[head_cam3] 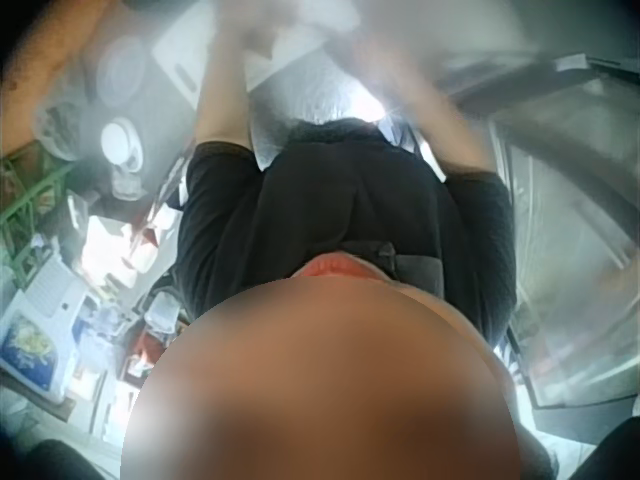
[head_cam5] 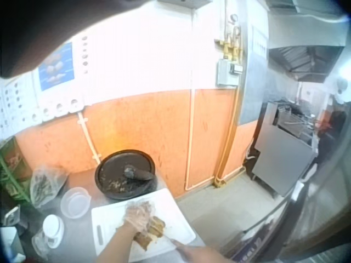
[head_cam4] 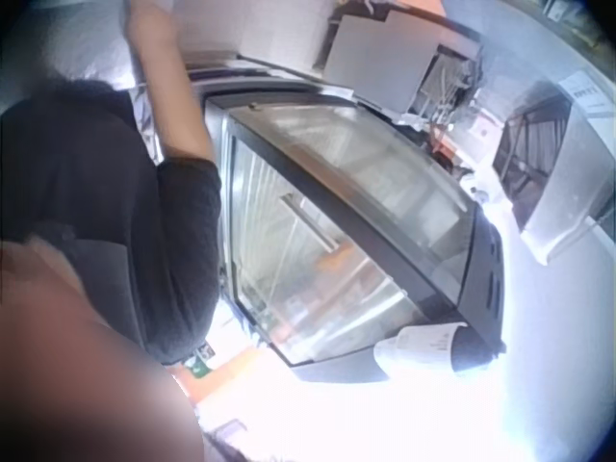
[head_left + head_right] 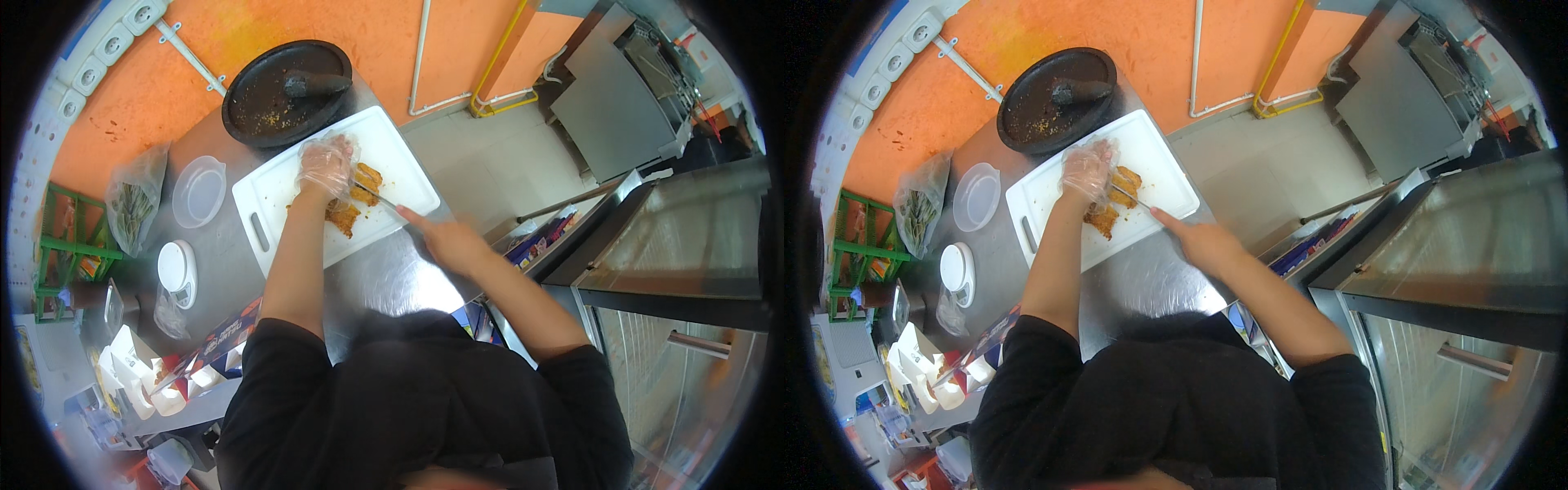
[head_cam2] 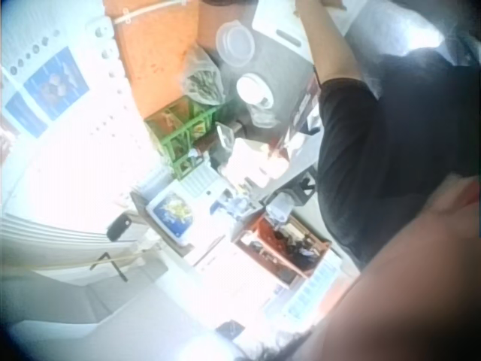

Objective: The person assembles takeout meals by placing buns and fried chicken into boxes, cutting the chicken with a knife, and adding scrambled eggs and pickles. The person uses a knife, tongs, and a spoon to handle the food items and places the completed meals on the counter.

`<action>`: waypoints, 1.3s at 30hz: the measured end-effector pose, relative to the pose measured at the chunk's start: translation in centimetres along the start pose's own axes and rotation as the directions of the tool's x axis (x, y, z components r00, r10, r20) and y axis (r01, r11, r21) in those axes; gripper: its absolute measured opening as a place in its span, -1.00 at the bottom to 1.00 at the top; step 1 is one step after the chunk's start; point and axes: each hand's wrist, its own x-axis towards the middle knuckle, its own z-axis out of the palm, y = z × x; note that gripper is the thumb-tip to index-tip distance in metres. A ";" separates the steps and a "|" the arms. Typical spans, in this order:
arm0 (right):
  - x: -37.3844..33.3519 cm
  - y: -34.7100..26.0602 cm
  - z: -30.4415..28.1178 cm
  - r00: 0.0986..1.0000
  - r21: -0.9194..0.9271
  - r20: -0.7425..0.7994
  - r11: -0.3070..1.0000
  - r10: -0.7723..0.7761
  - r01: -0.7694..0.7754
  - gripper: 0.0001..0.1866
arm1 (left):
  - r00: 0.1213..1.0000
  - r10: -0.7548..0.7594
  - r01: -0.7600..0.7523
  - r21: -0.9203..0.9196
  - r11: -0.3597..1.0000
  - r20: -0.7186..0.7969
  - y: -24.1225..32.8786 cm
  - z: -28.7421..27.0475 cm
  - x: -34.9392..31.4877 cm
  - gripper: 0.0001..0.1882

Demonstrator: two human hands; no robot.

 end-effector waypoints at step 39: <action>-2.9 -5.7 1.6 0.994 -0.039 -0.085 0.997 -0.074 0.071 -0.21 | 0.986 0.099 -0.115 0.120 0.986 0.135 0.7 -5.8 -6.6 -0.51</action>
